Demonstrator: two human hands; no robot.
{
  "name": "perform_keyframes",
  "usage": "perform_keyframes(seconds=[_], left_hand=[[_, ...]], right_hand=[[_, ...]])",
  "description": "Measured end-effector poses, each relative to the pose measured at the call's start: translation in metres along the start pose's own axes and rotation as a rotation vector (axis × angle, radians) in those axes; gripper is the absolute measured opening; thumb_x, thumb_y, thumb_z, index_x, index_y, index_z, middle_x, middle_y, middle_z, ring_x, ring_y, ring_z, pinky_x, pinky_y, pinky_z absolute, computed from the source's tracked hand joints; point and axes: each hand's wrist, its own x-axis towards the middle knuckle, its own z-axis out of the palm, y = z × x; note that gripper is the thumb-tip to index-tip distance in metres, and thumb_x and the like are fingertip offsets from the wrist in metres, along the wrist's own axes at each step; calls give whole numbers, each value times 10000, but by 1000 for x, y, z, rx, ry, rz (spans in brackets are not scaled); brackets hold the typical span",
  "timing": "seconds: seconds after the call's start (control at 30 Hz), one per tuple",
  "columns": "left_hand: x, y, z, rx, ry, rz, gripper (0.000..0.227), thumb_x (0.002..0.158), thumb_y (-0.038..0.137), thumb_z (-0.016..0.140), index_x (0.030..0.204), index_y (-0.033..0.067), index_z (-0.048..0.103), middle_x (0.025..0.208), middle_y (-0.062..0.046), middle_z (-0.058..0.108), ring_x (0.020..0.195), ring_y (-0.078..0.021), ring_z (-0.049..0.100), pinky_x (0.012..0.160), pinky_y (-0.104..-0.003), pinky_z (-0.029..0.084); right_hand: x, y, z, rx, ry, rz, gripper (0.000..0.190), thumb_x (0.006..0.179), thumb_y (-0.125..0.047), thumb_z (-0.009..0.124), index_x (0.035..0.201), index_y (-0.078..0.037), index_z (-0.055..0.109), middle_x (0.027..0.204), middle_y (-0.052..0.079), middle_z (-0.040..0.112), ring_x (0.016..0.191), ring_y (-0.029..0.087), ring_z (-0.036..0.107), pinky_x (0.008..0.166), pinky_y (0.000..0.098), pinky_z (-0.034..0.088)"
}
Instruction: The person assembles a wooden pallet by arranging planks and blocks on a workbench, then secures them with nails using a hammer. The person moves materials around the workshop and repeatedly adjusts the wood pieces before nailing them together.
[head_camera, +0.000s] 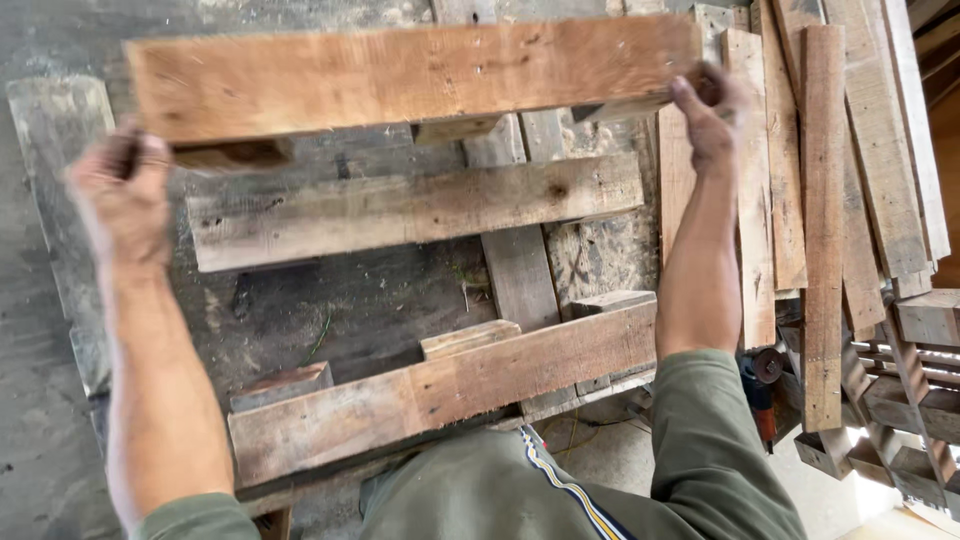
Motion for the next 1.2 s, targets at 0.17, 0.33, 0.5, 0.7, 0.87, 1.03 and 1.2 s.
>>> perform_keyframes(seconds=[0.17, 0.33, 0.5, 0.7, 0.87, 1.03, 1.2], left_hand=[[22, -31, 32, 272, -394, -408, 599, 973, 459, 704, 1416, 62, 638, 1389, -176, 618, 1328, -317, 538, 1081, -568, 374], [5, -17, 44, 570, -469, -307, 742, 876, 597, 707, 1423, 105, 611, 1252, -156, 707, 1223, -294, 647, 1223, -581, 197], [-7, -26, 51, 723, -395, -200, 708, 894, 594, 691, 1408, 108, 654, 1193, -147, 737, 1216, -287, 656, 1259, -587, 60], [-9, -52, 1, 676, -233, -141, 648, 1006, 526, 736, 1433, 43, 665, 1240, -197, 717, 1163, -300, 691, 1077, -459, 506], [-25, -64, -2, 495, -80, -75, 548, 1024, 384, 753, 1409, 1, 673, 1171, -155, 720, 1033, -237, 671, 887, -366, 517], [-51, -62, 6, 395, -50, 70, 382, 1041, 192, 692, 1331, -55, 713, 1091, -66, 745, 912, -110, 634, 820, -280, 521], [-90, -49, -2, 507, -19, -100, 394, 1068, 265, 741, 1341, -18, 740, 845, -92, 609, 745, -144, 515, 658, -333, 433]], right_hand=[[38, 86, 14, -18, -48, 365, 510, 892, -302, 821, 1333, -120, 641, 1191, -4, 695, 1099, 142, 657, 911, 287, 571], [42, 97, 24, -76, 76, 239, 637, 857, -350, 887, 1342, -61, 592, 1272, 92, 669, 1199, 233, 634, 1064, 350, 533], [17, 64, 24, -260, 75, 277, 683, 797, -413, 873, 1345, -106, 604, 1274, 80, 661, 1187, 245, 618, 1055, 401, 499], [-14, 51, 39, -251, -158, 257, 757, 842, -404, 838, 1461, -104, 521, 1398, 121, 617, 1281, 261, 608, 1090, 427, 516], [-25, 65, 49, -113, -215, 219, 850, 843, -365, 805, 1545, -113, 398, 1489, 157, 545, 1334, 284, 601, 1076, 407, 490], [-51, 100, 25, 75, -247, 244, 880, 900, -350, 830, 1578, -63, 349, 1610, 202, 410, 1491, 314, 421, 1203, 432, 402], [-89, 118, 1, 183, -206, 299, 897, 898, -310, 837, 1587, -48, 326, 1605, 211, 396, 1507, 312, 384, 1242, 424, 366]])
